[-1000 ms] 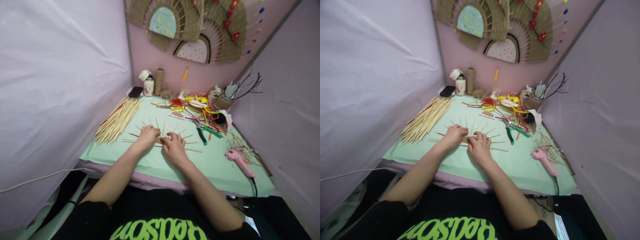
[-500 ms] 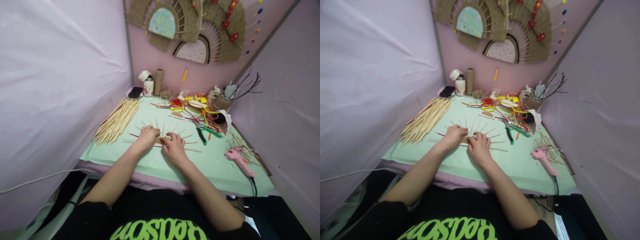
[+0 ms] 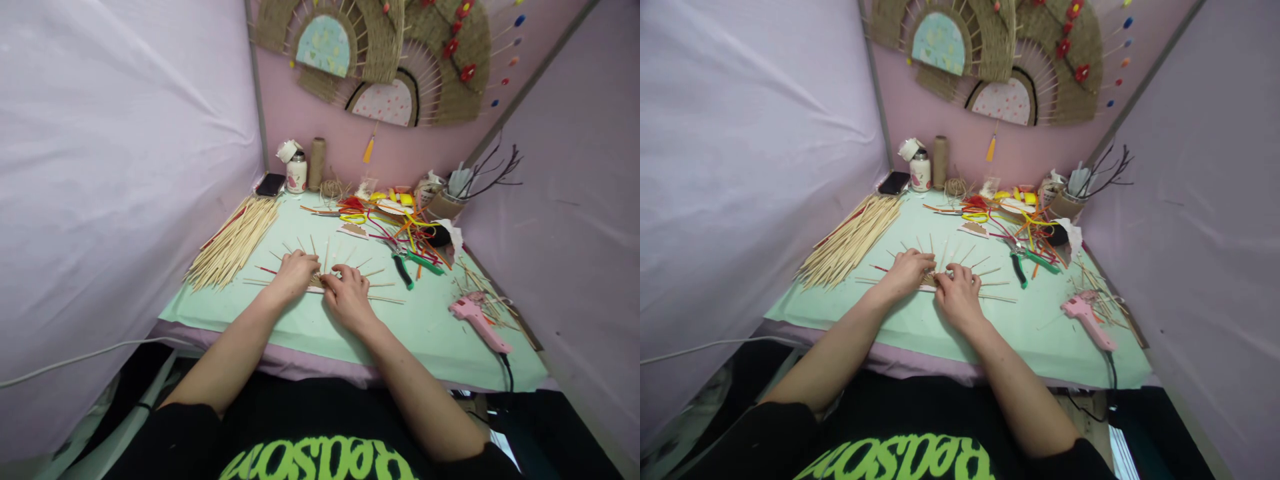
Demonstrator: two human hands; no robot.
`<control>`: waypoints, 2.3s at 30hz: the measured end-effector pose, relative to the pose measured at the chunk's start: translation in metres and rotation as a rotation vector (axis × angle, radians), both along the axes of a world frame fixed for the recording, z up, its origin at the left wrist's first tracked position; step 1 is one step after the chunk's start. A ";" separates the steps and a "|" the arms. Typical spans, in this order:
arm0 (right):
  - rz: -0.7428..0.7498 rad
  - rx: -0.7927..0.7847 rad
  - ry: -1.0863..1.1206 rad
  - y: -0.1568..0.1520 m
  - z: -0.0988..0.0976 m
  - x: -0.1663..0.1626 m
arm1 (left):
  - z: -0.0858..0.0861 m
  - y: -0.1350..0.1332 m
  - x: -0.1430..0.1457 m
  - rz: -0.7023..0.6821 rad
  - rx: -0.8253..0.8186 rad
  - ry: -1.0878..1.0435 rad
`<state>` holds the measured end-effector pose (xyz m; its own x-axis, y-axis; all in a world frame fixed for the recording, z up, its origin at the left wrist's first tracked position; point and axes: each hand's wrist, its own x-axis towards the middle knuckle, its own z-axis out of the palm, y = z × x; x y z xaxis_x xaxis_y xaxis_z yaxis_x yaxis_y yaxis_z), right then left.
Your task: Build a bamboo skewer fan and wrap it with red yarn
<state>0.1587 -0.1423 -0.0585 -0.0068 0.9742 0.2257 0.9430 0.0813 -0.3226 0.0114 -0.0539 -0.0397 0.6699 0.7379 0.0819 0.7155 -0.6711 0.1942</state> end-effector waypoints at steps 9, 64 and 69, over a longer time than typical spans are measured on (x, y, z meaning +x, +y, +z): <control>0.001 -0.006 0.003 0.000 -0.001 0.001 | -0.004 0.003 0.000 -0.001 -0.004 -0.007; 0.002 0.001 0.010 -0.001 -0.002 0.001 | -0.004 0.002 0.000 0.008 -0.007 -0.023; -0.001 0.006 -0.003 -0.001 -0.003 0.001 | -0.004 0.002 0.000 0.007 -0.013 -0.036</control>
<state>0.1599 -0.1432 -0.0620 -0.0065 0.9728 0.2314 0.9442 0.0822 -0.3191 0.0116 -0.0518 -0.0436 0.6614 0.7438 0.0966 0.7125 -0.6633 0.2288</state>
